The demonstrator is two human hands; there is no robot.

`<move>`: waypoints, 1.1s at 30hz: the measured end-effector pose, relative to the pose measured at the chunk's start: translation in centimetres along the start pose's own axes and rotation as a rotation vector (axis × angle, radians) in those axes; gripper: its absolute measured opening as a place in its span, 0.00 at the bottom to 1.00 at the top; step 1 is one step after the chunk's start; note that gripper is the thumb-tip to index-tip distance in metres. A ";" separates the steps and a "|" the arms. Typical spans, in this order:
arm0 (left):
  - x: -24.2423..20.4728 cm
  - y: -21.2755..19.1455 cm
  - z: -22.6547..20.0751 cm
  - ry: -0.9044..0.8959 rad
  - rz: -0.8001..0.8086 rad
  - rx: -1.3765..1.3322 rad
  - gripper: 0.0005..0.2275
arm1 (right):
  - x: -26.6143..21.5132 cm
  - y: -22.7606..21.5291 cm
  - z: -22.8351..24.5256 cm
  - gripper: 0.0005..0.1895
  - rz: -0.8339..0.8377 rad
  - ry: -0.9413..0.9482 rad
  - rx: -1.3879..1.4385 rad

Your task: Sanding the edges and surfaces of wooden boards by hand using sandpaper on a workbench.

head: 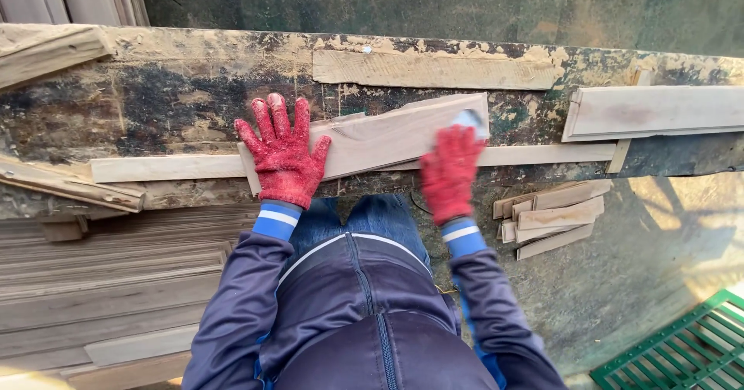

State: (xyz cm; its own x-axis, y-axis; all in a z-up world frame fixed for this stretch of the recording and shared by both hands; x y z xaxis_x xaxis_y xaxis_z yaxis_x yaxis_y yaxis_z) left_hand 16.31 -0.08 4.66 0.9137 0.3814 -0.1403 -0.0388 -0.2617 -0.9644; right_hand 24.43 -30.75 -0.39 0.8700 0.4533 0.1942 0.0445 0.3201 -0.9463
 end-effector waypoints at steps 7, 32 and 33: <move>-0.1 0.0 0.0 -0.008 -0.001 0.012 0.33 | 1.4 -1.4 5.3 0.32 0.021 -0.378 -0.206; 0.1 0.8 0.1 -0.081 0.084 0.043 0.33 | 2.5 -2.2 8.4 0.29 -0.063 -0.435 0.173; 0.1 0.7 0.1 -0.077 0.082 0.043 0.33 | 2.7 -2.3 4.9 0.29 -0.066 -0.433 0.170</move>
State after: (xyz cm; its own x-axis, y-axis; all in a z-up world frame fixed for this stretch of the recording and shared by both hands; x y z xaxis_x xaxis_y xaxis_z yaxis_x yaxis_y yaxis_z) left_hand 16.37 -0.16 4.01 0.8728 0.4279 -0.2346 -0.1310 -0.2577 -0.9573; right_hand 24.29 -26.21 3.55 0.5813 0.7212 0.3768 -0.0199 0.4755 -0.8795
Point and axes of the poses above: each hand's wrist, its own x-axis towards the middle knuckle, its own y-axis out of the palm, z = x × y, the point moved 5 cm from there along x, towards the middle knuckle, and after that the axes turned 4 degrees about -z, right-handed, at the moved point
